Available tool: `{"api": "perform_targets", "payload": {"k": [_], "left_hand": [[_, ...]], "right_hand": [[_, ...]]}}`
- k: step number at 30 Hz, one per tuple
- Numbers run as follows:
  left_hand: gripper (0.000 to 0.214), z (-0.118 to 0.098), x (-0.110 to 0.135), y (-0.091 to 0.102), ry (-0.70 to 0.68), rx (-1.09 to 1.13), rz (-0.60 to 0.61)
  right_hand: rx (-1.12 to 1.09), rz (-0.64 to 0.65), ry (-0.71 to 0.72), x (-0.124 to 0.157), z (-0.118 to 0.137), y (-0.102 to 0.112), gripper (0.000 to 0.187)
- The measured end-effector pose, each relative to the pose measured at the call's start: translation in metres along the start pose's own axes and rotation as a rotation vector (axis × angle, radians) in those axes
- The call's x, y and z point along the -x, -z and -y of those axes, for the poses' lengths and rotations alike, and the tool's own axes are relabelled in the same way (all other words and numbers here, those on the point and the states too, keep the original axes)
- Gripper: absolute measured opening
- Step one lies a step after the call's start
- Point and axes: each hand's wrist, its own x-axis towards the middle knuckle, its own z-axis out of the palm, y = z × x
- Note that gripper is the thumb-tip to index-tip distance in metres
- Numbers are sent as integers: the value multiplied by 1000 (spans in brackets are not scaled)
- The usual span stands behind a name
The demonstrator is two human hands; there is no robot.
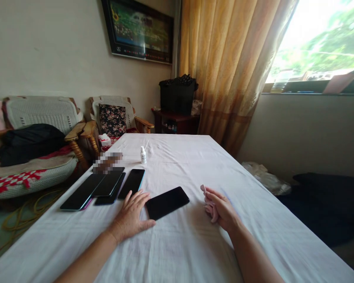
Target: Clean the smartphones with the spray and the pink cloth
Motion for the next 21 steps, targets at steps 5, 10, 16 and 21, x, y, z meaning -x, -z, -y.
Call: {"api": "perform_targets", "payload": {"k": [5,10,16,21], "left_hand": [[75,-8,-1,8,-17,0,-74],[73,-15,3,13,-54,10,-194],[76,-13,5,8,-83,-16,-259],[74,-11,5,5,-91,-8,-268]], "right_hand": [[-53,101,13,-3,4,4,32],[-33,114,32,-4,6,4,24],[34,98,53,-6,1,4,21],[124,55,63,-7,-8,-2,26]]}}
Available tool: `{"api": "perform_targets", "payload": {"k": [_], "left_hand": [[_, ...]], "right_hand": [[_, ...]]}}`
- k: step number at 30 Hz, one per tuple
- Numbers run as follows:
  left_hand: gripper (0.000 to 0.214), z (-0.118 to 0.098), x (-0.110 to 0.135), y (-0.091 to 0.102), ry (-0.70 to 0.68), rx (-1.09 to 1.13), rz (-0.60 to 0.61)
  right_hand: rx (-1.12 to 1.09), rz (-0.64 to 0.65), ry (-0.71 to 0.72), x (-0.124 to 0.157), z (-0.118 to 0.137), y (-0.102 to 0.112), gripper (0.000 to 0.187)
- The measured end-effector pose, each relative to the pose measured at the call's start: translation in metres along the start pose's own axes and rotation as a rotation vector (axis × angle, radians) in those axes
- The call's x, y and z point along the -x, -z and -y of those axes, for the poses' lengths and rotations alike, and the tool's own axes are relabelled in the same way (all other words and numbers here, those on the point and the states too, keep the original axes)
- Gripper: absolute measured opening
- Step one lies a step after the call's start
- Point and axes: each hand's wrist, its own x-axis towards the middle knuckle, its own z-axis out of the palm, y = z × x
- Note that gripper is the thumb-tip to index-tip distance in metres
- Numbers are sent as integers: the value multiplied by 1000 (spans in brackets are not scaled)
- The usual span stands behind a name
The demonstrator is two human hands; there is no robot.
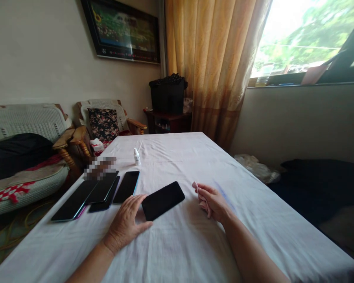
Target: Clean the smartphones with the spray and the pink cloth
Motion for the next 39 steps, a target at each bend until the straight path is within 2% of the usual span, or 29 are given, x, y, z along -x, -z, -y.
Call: {"api": "perform_targets", "payload": {"k": [8,11,16,22,29,33,39], "left_hand": [[75,3,3,-4,32,18,19],[75,5,6,-6,45,22,17],[78,8,13,-9,60,23,48],[81,5,15,-6,28,-47,24],[82,3,8,-3,-25,-65,53],[82,-1,-4,-11,8,-67,71],[78,-7,-21,-24,13,-28,89]], "right_hand": [[187,-47,50,6,-9,-15,43],[265,-61,106,6,-15,-19,36],[633,-80,346,6,-25,-17,26],[784,-68,466,12,-22,-16,21],[923,-82,624,14,-25,-16,21],[1001,-67,667,12,-26,-17,24],[1072,-149,668,5,-23,-13,30]]}}
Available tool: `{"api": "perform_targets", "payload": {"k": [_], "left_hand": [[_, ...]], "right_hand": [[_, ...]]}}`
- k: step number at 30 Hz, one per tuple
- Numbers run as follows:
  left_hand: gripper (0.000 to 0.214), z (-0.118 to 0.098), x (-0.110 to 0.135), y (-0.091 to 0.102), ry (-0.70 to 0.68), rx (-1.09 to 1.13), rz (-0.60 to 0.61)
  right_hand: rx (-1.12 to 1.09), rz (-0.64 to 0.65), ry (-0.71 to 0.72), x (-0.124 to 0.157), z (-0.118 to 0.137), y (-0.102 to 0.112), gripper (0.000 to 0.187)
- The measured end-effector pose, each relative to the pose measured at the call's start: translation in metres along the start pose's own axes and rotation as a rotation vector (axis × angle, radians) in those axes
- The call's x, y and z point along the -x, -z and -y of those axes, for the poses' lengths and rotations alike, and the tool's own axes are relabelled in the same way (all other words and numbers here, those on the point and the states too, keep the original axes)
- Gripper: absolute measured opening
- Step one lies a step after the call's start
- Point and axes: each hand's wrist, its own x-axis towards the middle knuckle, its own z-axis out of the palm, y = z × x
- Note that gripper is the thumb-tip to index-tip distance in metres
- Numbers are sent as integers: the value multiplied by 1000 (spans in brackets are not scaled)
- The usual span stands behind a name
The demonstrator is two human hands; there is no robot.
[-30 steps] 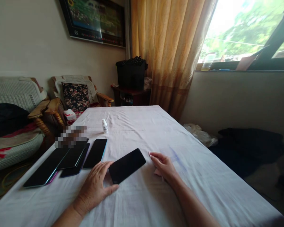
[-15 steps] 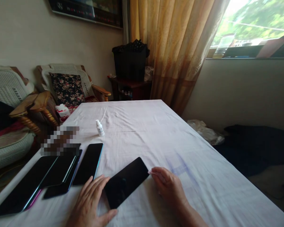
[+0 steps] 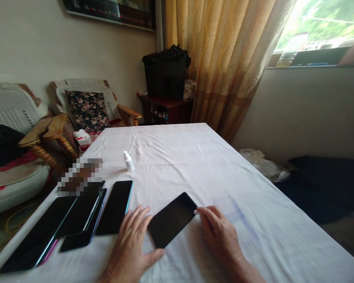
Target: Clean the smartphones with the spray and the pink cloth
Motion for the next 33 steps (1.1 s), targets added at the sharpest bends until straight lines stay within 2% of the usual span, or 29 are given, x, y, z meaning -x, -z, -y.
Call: {"api": "perform_targets", "payload": {"k": [7,12,20,27,33], "left_hand": [[74,3,0,-2,-33,19,-26],[75,1,0,-2,-26,9,-26],[72,-3,-1,0,-6,3,-18],[72,-4,-4,1,-6,26,-43],[75,-6,-2,2,21,57,-38]], "right_hand": [[149,31,18,-4,0,-2,28],[252,102,117,0,3,-1,33],[281,232,312,8,20,3,40],[394,123,248,7,14,0,40],[399,201,416,15,24,-9,55]]}}
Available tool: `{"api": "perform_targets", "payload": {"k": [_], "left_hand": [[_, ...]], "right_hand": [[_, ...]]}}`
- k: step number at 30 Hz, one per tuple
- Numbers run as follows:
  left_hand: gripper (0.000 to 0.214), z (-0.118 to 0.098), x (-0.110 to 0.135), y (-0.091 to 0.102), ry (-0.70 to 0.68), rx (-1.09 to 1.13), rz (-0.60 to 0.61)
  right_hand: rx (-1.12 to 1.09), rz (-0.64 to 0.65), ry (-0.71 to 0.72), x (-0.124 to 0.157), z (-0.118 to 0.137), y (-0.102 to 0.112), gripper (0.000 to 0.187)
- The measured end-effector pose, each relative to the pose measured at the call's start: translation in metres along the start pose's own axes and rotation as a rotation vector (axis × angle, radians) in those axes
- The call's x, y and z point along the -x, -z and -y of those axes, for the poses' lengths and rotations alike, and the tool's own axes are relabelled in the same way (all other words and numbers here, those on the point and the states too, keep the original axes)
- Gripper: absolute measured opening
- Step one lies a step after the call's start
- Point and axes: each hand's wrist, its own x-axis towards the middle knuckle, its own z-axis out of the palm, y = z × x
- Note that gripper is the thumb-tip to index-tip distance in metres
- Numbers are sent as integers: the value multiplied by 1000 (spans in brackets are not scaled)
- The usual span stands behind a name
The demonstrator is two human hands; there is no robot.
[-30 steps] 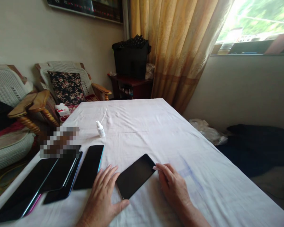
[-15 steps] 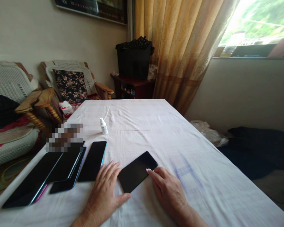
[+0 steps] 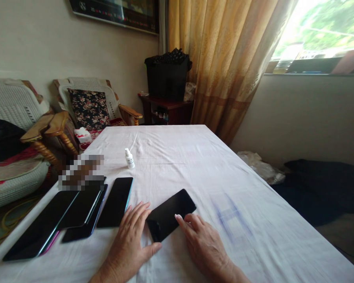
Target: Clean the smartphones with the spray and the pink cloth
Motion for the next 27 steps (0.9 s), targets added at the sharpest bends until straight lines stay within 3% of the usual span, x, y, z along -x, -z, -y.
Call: {"api": "perform_targets", "payload": {"k": [2,8,15,22,27], "left_hand": [[76,0,0,1,8,5,9],[74,-1,-1,2,6,-4,-15],[80,-3,-1,2,10,-34,-1],[78,-3,0,2,12,-29,3],[78,1,3,-2,11,-16,25]], "right_hand": [[6,-4,20,0,1,0,60],[71,-34,-142,3,-11,-1,63],[32,-27,5,4,2,-8,60],[70,-13,-160,0,-7,-5,61],[-2,22,-17,-1,3,-8,58]]}}
